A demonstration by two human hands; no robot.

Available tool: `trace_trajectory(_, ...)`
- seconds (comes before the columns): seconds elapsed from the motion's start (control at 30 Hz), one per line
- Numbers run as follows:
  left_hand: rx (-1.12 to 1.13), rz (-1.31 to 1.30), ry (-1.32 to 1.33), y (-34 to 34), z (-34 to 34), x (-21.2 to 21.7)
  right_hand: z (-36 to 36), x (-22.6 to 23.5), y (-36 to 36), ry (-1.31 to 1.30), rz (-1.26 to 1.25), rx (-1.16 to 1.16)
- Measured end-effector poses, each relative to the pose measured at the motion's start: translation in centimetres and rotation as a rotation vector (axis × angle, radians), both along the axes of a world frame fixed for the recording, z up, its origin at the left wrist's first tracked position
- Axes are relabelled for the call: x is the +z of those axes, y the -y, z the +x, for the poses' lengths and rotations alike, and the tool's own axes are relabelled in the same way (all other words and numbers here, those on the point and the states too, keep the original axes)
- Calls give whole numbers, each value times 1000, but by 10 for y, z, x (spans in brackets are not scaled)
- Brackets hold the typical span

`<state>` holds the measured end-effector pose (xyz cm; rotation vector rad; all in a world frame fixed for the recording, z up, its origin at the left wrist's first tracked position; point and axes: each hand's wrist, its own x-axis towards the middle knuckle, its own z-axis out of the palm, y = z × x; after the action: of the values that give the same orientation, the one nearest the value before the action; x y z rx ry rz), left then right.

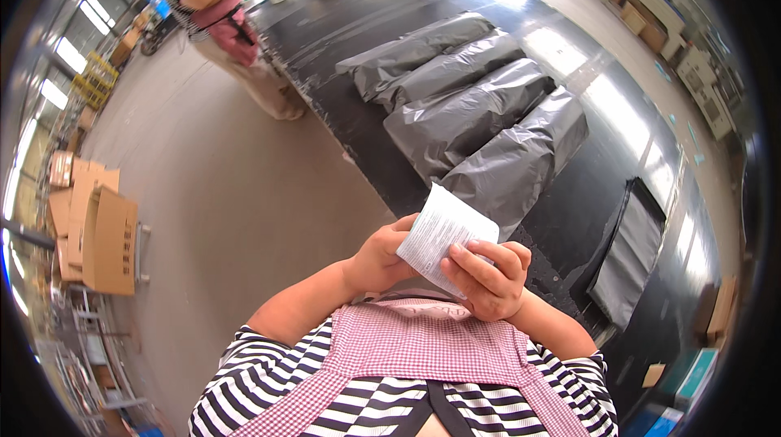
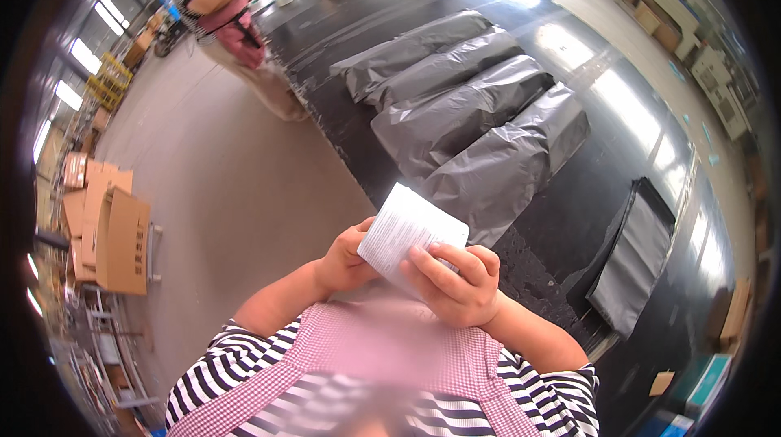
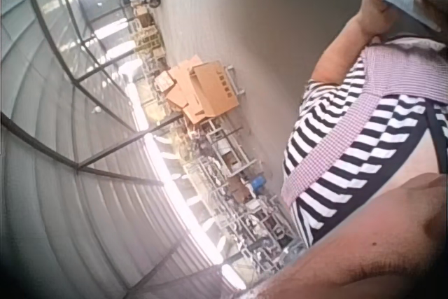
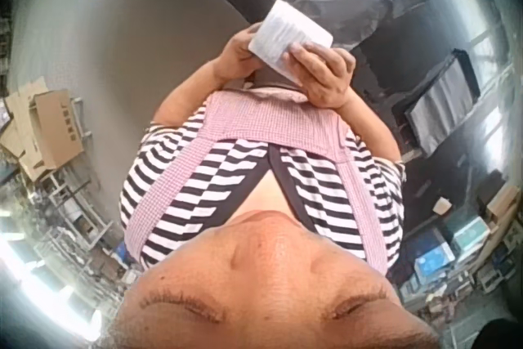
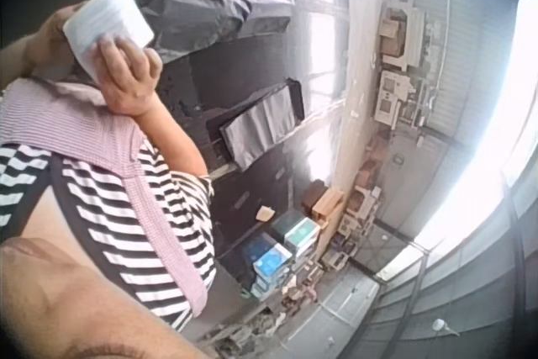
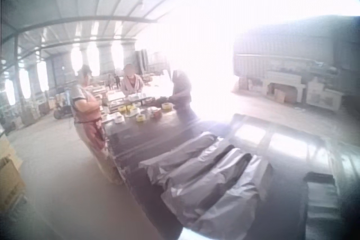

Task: The person labels and packs grey padded envelopes into a large plastic bag. The person takes shipping labels and applies them to the envelopes, then places the envelopes into a clear plastic bag and seals it.

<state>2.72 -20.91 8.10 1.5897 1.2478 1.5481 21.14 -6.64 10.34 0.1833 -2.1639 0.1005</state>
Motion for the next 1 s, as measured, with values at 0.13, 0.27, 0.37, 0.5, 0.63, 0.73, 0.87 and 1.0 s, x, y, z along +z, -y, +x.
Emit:
trace_trajectory(0.13, -105, 43, -55, -25, -38, -13, -19, 1, 1, 42, 26, -144)
trace_trajectory(0.27, -273, -9, 134, -47, -71, -19, -43, 4, 6, 100, 28, -285)
trace_trajectory(0.37, -416, -301, 481, -60, -92, -22, -59, 6, 14, 118, 30, -395)
trace_trajectory(0.5, -490, -285, 472, -75, -111, -29, -74, 10, 24, 147, 18, -508)
trace_trajectory(0.63, -544, -612, 741, -85, -122, -25, -84, 13, 32, 174, 8, -577)
trace_trajectory(0.73, -553, -678, 774, -92, -129, -24, -89, 16, 34, 197, 29, -619)
trace_trajectory(0.87, -562, -542, 609, -94, -137, -24, -97, 23, 38, 189, 50, -651)
trace_trajectory(1.0, -507, 116, 19, -102, -147, -28, -106, 21, 36, 187, 65, -663)
